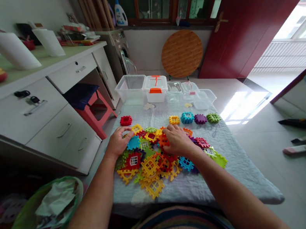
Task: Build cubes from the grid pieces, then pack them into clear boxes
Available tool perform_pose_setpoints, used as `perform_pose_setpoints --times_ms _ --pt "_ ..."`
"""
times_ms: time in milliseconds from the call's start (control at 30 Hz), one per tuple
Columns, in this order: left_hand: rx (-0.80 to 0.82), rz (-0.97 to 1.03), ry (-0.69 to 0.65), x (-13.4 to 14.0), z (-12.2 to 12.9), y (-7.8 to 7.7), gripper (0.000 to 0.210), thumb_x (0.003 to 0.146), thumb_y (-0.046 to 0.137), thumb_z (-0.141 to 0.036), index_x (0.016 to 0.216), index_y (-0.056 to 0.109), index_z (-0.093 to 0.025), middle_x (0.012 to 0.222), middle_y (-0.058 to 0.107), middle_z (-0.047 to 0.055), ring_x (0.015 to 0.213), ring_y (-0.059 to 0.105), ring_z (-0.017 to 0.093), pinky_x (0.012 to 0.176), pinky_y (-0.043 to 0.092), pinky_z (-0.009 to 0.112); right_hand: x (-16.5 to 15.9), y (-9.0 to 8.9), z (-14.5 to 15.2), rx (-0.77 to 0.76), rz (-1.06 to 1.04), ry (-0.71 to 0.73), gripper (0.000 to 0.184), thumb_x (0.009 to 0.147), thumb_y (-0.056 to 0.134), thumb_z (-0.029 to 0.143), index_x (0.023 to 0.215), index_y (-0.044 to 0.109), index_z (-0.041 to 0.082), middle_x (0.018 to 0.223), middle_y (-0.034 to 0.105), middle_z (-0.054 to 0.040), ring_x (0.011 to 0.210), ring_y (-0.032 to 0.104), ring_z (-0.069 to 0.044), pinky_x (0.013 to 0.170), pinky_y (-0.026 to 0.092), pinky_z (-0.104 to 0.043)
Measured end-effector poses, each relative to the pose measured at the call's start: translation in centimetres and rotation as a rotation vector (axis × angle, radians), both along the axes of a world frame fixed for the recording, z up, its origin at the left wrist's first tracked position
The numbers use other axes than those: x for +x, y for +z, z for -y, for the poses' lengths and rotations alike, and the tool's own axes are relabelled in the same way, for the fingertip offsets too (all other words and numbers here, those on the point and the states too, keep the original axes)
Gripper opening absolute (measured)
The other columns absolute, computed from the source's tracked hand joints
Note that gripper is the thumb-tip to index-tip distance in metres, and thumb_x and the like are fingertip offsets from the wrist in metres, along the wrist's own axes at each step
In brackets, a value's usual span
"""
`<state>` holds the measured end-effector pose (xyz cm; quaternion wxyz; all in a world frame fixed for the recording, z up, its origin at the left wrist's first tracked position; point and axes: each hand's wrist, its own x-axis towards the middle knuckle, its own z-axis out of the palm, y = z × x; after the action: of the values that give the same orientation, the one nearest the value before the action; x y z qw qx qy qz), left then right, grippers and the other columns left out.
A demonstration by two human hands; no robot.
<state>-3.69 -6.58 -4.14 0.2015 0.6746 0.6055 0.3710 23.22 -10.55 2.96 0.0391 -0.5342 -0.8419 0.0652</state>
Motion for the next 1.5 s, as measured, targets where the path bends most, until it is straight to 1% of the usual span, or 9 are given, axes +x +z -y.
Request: perform_pose_setpoints --times_ms 267,500,733,867,967,1067,1167,1367,1500 --pt "-0.090 0.106 -0.063 -0.7 0.4 -0.7 0.046 0.081 0.057 -0.058 0.102 0.067 -0.019 0.104 0.072 0.006 0.096 0.065 0.024 0.090 0.049 0.033 0.5 -0.3 -1.0 0.054 -0.056 0.025 0.033 0.071 0.063 0.034 0.100 0.061 0.017 0.102 0.058 -0.0115 0.098 0.049 -0.026 0.084 0.039 -0.037" --pt "-0.137 0.214 -0.083 -1.2 0.3 -0.8 0.048 0.080 0.059 -0.059 0.103 0.067 -0.017 0.102 0.071 0.006 0.095 0.064 0.024 0.088 0.049 0.034 2.8 0.3 -7.3 0.070 -0.128 -0.080 0.045 0.071 0.064 0.034 0.113 0.060 0.018 0.112 0.056 -0.0111 0.103 0.048 -0.028 0.088 0.038 -0.038" --pt "-0.152 0.298 -0.055 -1.0 0.6 -0.4 0.046 0.077 0.063 -0.056 0.099 0.067 -0.016 0.093 0.071 0.006 0.086 0.064 0.022 0.079 0.051 0.032 0.9 -2.0 -12.4 -0.016 0.017 -0.121 0.050 0.074 0.065 0.041 0.120 0.059 0.022 0.120 0.054 -0.0116 0.111 0.045 -0.031 0.091 0.038 -0.042" --pt "-0.158 0.314 -0.053 -1.1 0.6 -0.7 0.046 0.077 0.063 -0.056 0.099 0.067 -0.016 0.090 0.071 0.005 0.081 0.065 0.020 0.075 0.051 0.030 -0.1 -3.0 -13.2 -0.077 0.068 -0.084 0.048 0.069 0.072 0.041 0.111 0.065 0.020 0.115 0.058 -0.0134 0.110 0.048 -0.033 0.089 0.039 -0.043" --pt "-0.155 0.313 -0.048 -1.3 0.5 -0.9 0.046 0.077 0.064 -0.056 0.099 0.068 -0.016 0.091 0.072 0.005 0.081 0.065 0.020 0.075 0.051 0.030 0.4 -2.6 -13.8 -0.104 0.065 -0.070 0.057 0.067 0.075 0.041 0.118 0.063 0.020 0.120 0.058 -0.0130 0.111 0.049 -0.032 0.088 0.040 -0.040" --pt "-0.157 0.305 -0.051 -1.3 0.4 -1.1 0.047 0.077 0.064 -0.057 0.100 0.068 -0.016 0.093 0.072 0.005 0.083 0.065 0.021 0.075 0.051 0.030 1.6 -1.4 -14.7 -0.103 0.029 -0.078 0.057 0.080 0.063 0.043 0.131 0.054 0.020 0.128 0.056 -0.0105 0.113 0.050 -0.028 0.088 0.041 -0.035" --pt "-0.155 0.283 -0.049 -1.4 0.5 -1.0 0.047 0.077 0.064 -0.056 0.100 0.068 -0.016 0.094 0.072 0.006 0.083 0.065 0.021 0.075 0.051 0.030 2.4 -0.6 -15.2 -0.092 0.016 -0.095 0.051 0.087 0.053 0.040 0.134 0.052 0.018 0.131 0.055 -0.0109 0.115 0.050 -0.027 0.090 0.041 -0.035" --pt "-0.147 0.269 -0.045 -1.3 0.4 -0.9 0.045 0.078 0.063 -0.055 0.100 0.068 -0.016 0.098 0.072 0.006 0.086 0.065 0.021 0.077 0.051 0.030 1.0 -2.0 -14.0 -0.123 0.072 -0.040 0.058 0.068 0.074 0.042 0.121 0.062 0.020 0.124 0.059 -0.0130 0.113 0.050 -0.033 0.089 0.042 -0.041" --pt "-0.142 0.272 -0.040 -1.4 0.5 -0.9 0.044 0.078 0.062 -0.054 0.100 0.068 -0.016 0.094 0.072 0.005 0.084 0.065 0.021 0.076 0.051 0.030 0.2 -3.2 -13.6 -0.125 0.093 -0.016 0.039 0.068 0.072 0.031 0.105 0.068 0.019 0.115 0.062 -0.0141 0.109 0.052 -0.032 0.087 0.042 -0.041"
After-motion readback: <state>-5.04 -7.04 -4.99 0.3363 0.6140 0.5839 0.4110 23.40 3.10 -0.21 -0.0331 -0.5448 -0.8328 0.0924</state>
